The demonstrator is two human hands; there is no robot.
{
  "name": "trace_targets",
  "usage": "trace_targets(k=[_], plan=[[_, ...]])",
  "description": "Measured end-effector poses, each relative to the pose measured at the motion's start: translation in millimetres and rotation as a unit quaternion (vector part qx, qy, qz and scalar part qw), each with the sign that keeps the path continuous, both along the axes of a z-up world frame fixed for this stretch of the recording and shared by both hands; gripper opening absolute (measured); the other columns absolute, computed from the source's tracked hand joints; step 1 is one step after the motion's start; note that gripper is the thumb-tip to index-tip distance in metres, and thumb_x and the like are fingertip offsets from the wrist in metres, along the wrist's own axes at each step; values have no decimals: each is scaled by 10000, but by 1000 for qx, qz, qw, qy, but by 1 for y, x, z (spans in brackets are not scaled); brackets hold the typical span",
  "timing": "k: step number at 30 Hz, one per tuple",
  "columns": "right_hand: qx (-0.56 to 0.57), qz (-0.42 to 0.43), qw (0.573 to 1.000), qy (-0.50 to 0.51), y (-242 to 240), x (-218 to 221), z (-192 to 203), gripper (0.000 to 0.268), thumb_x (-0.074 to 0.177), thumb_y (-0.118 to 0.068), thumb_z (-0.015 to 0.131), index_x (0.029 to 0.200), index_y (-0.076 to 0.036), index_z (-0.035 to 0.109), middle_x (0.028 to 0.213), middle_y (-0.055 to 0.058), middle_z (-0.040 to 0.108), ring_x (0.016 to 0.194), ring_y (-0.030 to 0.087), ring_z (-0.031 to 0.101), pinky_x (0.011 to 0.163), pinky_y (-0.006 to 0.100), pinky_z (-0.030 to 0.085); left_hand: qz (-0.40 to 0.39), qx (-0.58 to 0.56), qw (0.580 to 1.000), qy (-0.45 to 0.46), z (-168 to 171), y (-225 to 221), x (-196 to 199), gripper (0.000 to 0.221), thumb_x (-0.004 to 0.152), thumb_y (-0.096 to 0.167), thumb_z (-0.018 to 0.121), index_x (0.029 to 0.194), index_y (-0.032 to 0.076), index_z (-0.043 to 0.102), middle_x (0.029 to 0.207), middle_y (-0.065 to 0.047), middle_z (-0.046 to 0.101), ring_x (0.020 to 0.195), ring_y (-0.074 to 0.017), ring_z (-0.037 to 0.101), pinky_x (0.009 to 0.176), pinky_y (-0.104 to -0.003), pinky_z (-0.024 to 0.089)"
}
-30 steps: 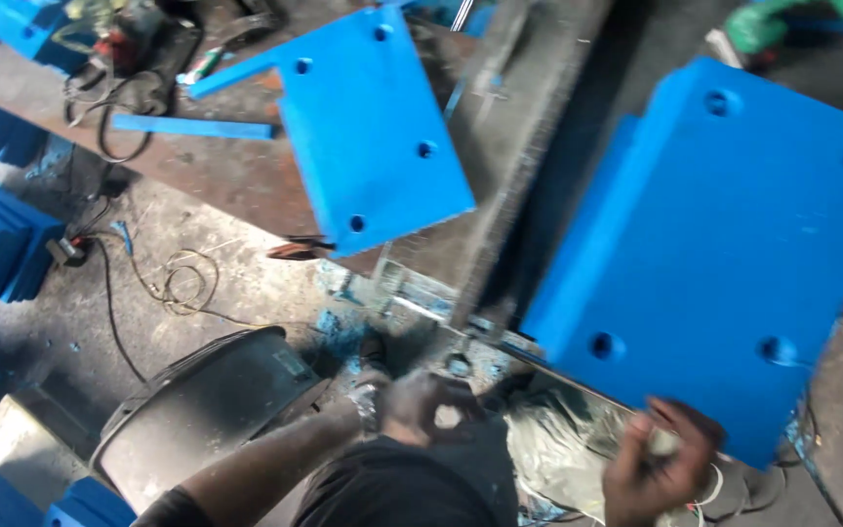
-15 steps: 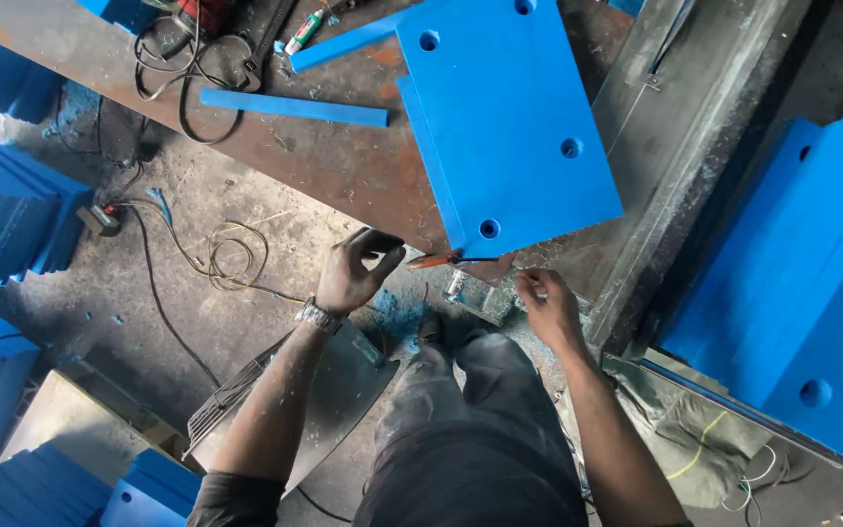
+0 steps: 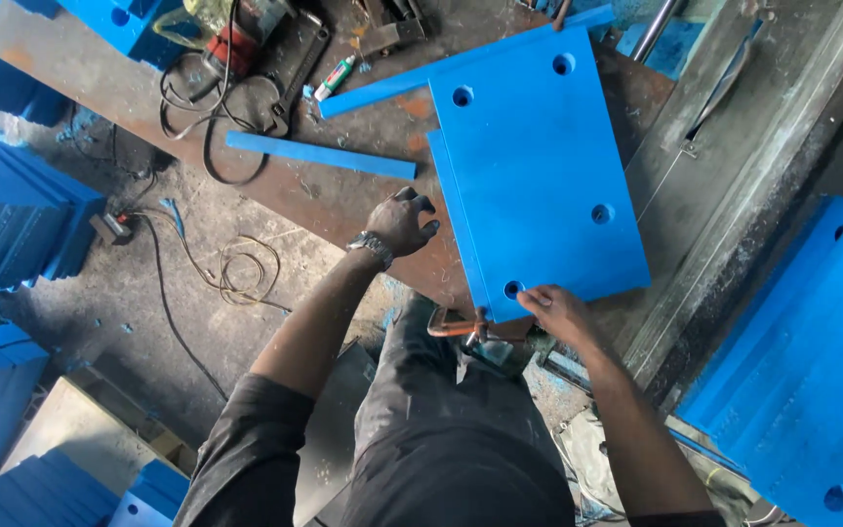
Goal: Organizing and stacking blue plastic plates on a workbench in a manufacturing environment.
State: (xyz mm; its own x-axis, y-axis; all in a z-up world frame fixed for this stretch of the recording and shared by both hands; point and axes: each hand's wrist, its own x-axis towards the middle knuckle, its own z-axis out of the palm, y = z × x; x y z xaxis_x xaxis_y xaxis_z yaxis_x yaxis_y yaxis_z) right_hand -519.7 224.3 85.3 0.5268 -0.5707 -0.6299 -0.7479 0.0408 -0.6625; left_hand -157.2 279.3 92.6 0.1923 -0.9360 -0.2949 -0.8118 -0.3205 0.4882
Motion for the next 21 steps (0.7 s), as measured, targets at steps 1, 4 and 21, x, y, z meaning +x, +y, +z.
trace_targets(k=[1,4,21], plan=[[50,31,998,19,-2,6,10,687,1080,-585,494,1389,20,591,1383,328,574,1345,588,472,1078,748,404,-20,8,999,-28,-11,-16,8,318,896,414,724,1142,212,733,1149,-106,649,1075,-403,689,855,-511,610],[117,76,989,58,-8,22,26,719,1081,-594,468,1472,8,516,1486,293,500,1411,526,445,1137,695,394,-94,21,992,-78,-36,-61,35,413,829,455,787,1176,252,693,1253,-54,568,1191,-360,624,907,-480,591],[73,9,969,237,14,104,-55,816,960,-776,536,1296,-37,625,1175,301,720,1049,460,741,900,578,559,-471,-189,854,-115,-125,-198,126,969,833,538,757,1594,113,336,1575,-166,431,1501,-320,328,1262,-465,214]])
